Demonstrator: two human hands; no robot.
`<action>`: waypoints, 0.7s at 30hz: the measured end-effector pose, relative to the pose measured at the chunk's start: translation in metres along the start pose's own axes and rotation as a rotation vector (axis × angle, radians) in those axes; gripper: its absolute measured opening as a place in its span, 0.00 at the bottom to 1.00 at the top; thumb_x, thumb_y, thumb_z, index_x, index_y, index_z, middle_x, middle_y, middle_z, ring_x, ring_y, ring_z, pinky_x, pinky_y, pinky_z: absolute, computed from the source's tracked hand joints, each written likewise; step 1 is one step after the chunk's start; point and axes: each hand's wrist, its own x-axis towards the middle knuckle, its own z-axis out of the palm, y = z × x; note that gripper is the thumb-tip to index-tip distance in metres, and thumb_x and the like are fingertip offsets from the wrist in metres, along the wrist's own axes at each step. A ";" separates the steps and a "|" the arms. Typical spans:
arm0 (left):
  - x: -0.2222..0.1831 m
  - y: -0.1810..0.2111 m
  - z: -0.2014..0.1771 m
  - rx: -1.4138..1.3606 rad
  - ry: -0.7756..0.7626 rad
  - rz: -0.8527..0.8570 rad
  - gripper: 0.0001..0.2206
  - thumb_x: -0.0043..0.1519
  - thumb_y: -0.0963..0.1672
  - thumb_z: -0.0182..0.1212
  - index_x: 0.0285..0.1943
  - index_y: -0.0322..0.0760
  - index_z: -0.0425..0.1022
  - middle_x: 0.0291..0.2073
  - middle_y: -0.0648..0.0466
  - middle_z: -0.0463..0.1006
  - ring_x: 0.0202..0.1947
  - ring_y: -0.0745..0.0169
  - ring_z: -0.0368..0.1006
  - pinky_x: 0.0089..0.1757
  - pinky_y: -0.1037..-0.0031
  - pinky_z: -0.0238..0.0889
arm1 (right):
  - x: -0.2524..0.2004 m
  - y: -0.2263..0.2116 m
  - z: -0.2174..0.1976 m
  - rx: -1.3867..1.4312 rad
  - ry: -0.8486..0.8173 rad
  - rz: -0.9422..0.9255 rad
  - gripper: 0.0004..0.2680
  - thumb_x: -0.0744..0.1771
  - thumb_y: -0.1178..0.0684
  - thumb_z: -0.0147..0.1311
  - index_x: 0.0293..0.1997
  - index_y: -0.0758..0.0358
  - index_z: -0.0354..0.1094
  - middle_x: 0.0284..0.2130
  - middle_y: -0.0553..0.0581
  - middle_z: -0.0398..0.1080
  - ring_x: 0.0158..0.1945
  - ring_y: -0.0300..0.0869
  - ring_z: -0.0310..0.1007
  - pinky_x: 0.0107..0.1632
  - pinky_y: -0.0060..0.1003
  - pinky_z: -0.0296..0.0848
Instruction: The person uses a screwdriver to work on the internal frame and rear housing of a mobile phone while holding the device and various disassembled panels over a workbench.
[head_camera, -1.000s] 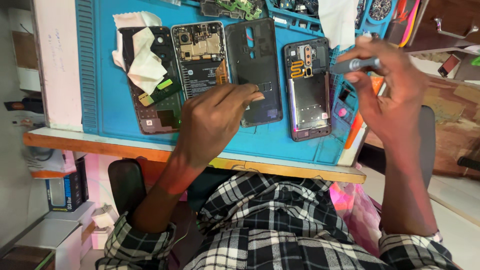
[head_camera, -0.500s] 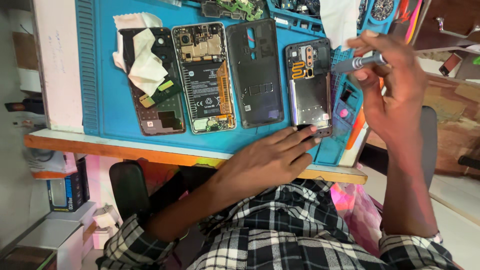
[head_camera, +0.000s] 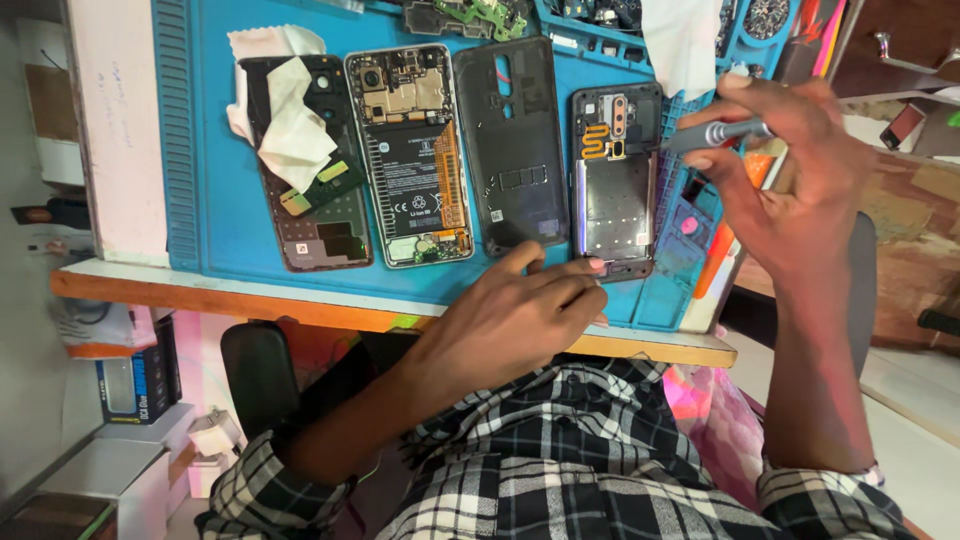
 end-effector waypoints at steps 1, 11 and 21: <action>0.000 -0.001 -0.001 -0.004 -0.008 0.001 0.07 0.65 0.43 0.59 0.43 0.32 0.74 0.47 0.43 0.82 0.52 0.56 0.77 0.47 0.60 0.65 | 0.000 -0.001 -0.001 -0.117 0.033 -0.031 0.21 0.65 0.67 0.68 0.63 0.64 0.62 0.49 0.65 0.74 0.48 0.50 0.75 0.51 0.41 0.73; 0.004 -0.001 0.004 0.207 -0.064 0.183 0.06 0.65 0.41 0.60 0.47 0.34 0.77 0.49 0.47 0.82 0.58 0.55 0.74 0.53 0.63 0.65 | -0.003 0.000 0.003 0.150 -0.044 0.067 0.19 0.68 0.77 0.47 0.64 0.62 0.60 0.50 0.63 0.77 0.50 0.44 0.78 0.50 0.33 0.74; 0.005 -0.001 -0.001 0.097 -0.090 0.146 0.07 0.58 0.41 0.59 0.42 0.32 0.74 0.47 0.48 0.82 0.67 0.54 0.68 0.57 0.59 0.62 | -0.030 0.024 0.027 0.586 0.166 0.287 0.22 0.80 0.65 0.51 0.80 0.56 0.38 0.47 0.64 0.74 0.53 0.45 0.75 0.63 0.36 0.70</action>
